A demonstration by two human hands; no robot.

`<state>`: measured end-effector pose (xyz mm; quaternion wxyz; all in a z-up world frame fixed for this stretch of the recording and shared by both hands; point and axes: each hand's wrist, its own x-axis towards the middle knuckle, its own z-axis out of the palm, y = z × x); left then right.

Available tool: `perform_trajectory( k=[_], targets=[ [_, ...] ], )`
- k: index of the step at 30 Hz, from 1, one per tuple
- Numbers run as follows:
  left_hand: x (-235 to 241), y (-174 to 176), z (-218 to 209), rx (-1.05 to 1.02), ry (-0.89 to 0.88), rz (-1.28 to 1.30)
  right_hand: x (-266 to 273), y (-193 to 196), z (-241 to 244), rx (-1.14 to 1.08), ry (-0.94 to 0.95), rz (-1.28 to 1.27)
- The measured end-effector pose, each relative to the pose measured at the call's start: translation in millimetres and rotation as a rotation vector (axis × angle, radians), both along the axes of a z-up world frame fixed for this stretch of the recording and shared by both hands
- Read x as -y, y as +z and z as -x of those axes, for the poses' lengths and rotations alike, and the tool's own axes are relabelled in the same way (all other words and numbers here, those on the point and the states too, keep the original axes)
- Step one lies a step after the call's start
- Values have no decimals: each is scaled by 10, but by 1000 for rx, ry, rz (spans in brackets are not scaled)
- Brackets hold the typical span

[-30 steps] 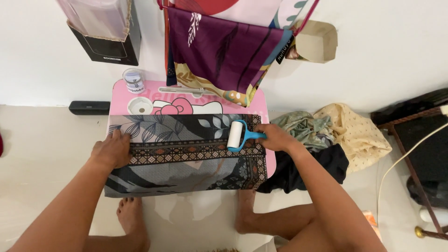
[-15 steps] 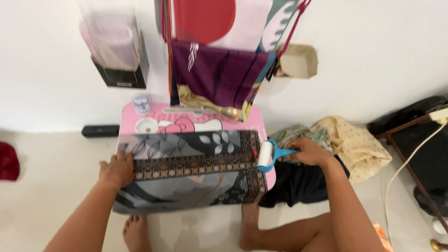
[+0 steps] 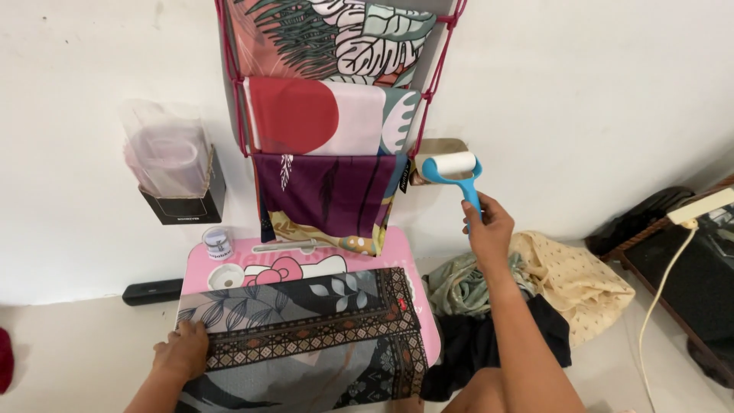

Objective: The person folds a small patterned item on a pink Hello Kitty stool, then picks up a dark patterned scarf from a pile of clothes. They unfold the scarf, smooth it out, and fold it into a smaller rectangle. Finally, they use a lint roller to clean the surface of the folded scarf.

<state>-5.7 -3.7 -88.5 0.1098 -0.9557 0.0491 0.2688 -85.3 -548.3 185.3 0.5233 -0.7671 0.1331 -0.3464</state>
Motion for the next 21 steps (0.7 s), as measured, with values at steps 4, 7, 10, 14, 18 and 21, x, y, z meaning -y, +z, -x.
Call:
perform_trajectory(
  k=[4,7,10,14,18,21],
  targets=[
    [-30,-19,-12,1,27,77,32,-133,-199,-94,-81,32],
    [-111,-257,-117,-16,46,115,118,-239,-271,-79,-57,207],
    [-67,-26,-37,-29,83,168,269,-412,-408,-43,-60,202],
    [-18,258,125,-68,118,178,272,-430,-403,-50,-11,291],
    [-73,363,275,37,112,264,344,-553,-421,-72,-5,386],
    [-92,462,406,98,118,259,384,-668,-304,0,-19,437]
  ],
)
